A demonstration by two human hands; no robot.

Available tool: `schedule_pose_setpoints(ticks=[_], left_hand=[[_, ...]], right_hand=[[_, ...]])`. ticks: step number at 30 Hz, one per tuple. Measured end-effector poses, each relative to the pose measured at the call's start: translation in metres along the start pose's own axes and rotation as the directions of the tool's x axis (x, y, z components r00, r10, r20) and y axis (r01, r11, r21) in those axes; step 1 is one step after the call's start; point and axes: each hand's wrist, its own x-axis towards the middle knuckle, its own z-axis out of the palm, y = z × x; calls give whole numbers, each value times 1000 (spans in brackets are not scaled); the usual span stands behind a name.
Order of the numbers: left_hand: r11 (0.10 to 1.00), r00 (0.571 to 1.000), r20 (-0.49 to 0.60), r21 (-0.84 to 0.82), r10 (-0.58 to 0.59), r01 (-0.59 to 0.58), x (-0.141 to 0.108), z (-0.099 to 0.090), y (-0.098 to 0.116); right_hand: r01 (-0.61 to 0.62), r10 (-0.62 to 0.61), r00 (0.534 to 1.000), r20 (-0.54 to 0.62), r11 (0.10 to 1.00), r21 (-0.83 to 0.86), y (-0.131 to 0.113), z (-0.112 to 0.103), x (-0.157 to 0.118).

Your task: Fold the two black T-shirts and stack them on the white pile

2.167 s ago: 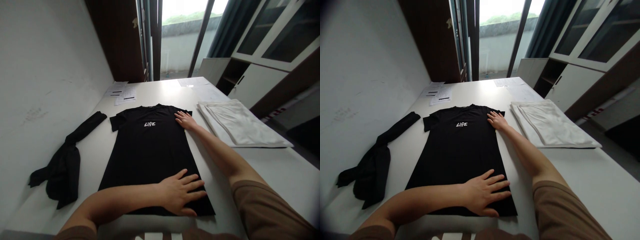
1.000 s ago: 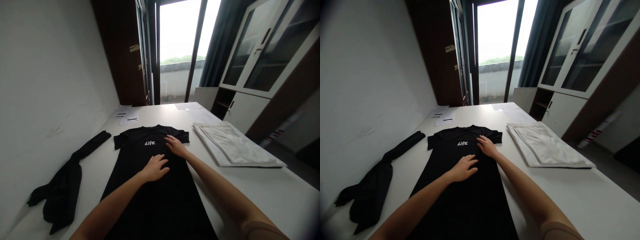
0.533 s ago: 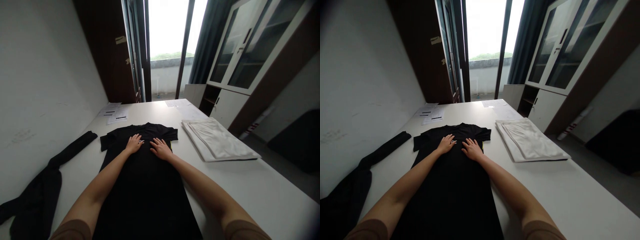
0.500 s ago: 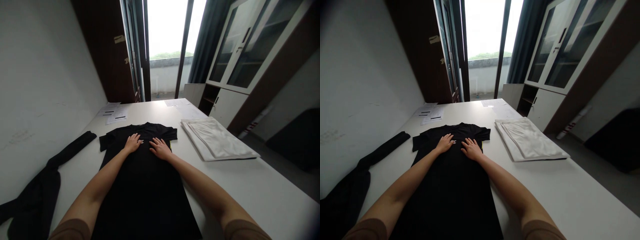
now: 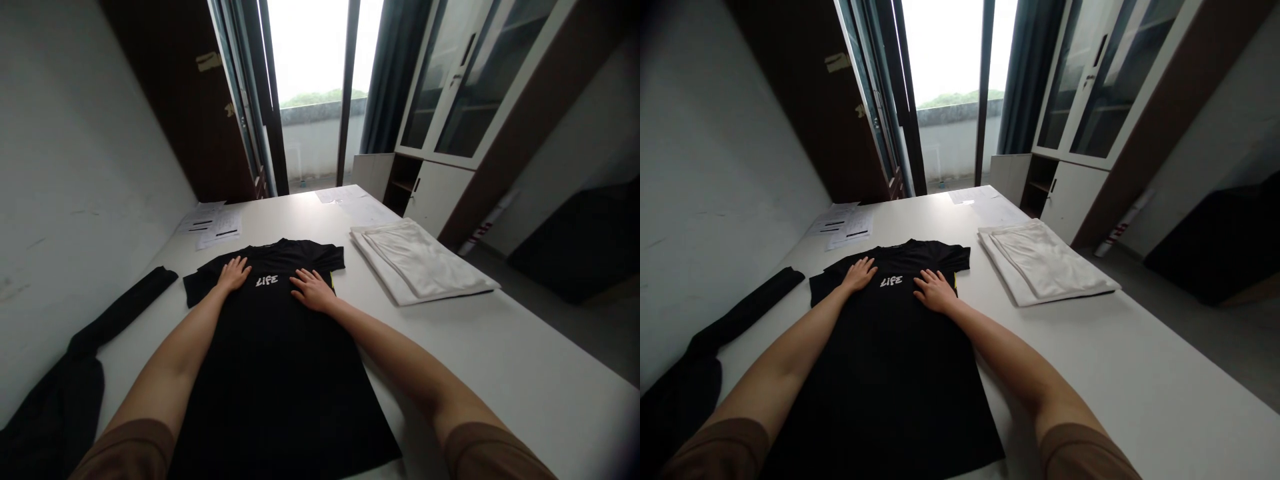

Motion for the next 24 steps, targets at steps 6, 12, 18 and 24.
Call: schedule_pose_setpoints(ticks=[6,12,18,24], left_hand=[[997,998,7,47,-64,64,-4,-13,-25],[987,991,-18,86,134,-132,-25,-5,12],[928,928,-41,-26,371,-372,-59,10,81],[895,896,-57,-49,441,-443,-78,13,117]], right_hand=[[1,-1,1000,8,1000,8,-1,-4,-2],[2,-2,1000,-4,1000,6,1,-2,-1],[0,0,1000,-17,1000,2,0,-1,-1],[3,-3,999,-34,1000,7,0,0,-2]])
